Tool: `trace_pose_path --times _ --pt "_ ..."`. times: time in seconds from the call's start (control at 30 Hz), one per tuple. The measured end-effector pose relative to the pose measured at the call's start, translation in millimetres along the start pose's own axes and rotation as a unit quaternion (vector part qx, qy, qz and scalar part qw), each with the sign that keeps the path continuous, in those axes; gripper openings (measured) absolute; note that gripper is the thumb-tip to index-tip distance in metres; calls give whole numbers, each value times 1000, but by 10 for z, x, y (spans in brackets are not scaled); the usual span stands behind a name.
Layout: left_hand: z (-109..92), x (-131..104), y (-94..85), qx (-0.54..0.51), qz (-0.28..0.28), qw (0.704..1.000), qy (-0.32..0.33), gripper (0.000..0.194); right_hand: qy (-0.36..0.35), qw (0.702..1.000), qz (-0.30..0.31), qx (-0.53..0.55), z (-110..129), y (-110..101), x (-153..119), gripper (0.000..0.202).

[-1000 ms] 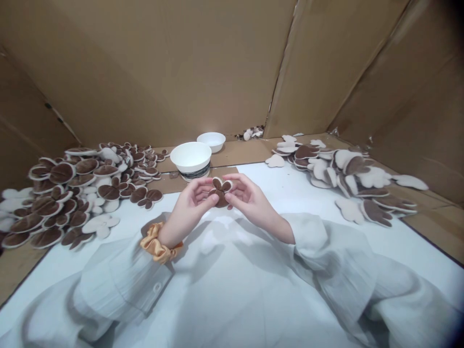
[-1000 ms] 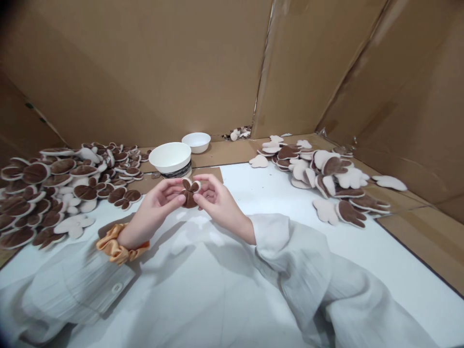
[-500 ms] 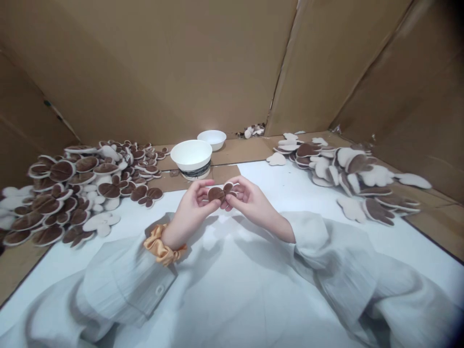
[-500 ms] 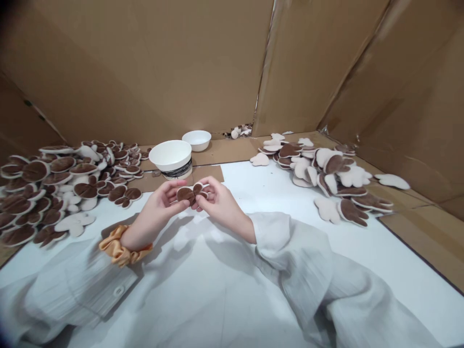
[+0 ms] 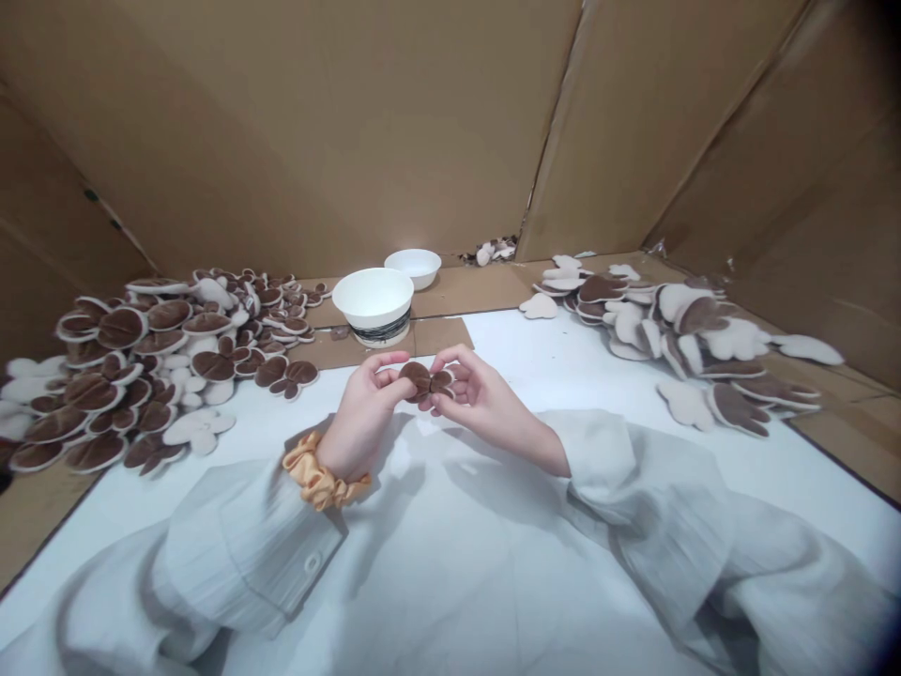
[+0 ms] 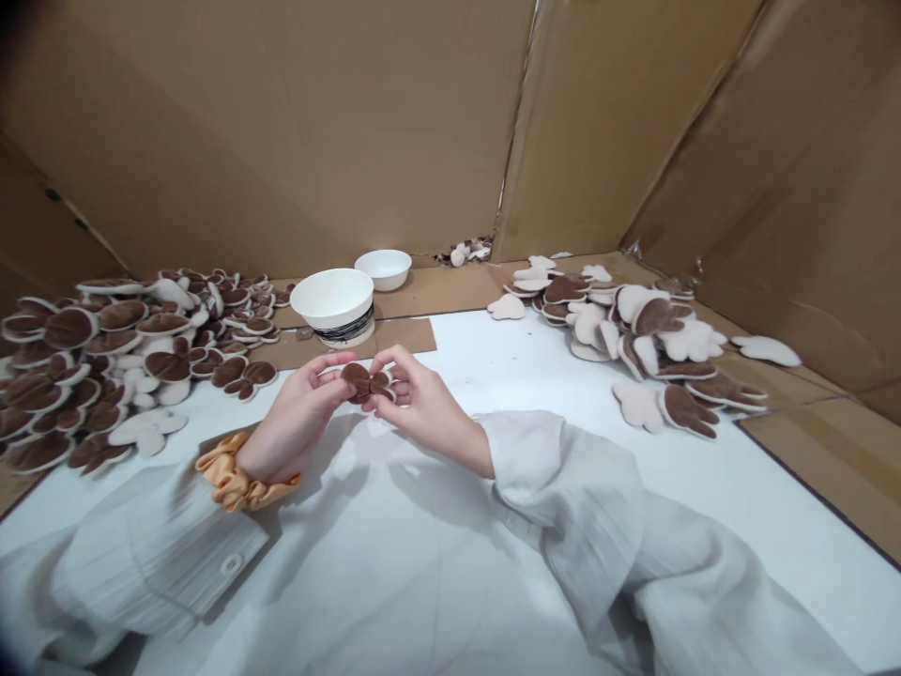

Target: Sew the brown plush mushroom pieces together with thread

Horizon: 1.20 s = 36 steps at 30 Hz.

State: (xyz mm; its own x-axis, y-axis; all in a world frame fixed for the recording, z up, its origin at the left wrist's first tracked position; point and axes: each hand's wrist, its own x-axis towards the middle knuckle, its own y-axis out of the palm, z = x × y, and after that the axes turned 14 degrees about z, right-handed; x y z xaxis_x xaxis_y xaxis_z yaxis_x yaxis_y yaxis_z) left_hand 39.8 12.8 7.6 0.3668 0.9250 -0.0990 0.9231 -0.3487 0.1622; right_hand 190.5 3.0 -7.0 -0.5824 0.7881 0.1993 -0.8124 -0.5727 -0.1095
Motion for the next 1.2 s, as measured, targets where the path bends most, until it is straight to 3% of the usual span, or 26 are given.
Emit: trace_pose_path --times 0.2,0.43,0.7,0.87,1.2 --pt "-11 14 -1 12 -28 999 11 41 -25 1000 -11 2 -22 38 -8 20" --pt "-8 39 -93 54 -53 996 47 31 -1 998 -36 42 16 22 6 22" --pt "19 -74 -137 194 60 968 148 37 8 997 -44 67 -21 -36 26 25" --pt "49 -79 -164 210 72 964 143 20 5 998 -19 65 -30 -32 16 25" --pt "47 -86 -193 173 18 978 117 18 -5 999 21 42 -57 -62 -12 28"
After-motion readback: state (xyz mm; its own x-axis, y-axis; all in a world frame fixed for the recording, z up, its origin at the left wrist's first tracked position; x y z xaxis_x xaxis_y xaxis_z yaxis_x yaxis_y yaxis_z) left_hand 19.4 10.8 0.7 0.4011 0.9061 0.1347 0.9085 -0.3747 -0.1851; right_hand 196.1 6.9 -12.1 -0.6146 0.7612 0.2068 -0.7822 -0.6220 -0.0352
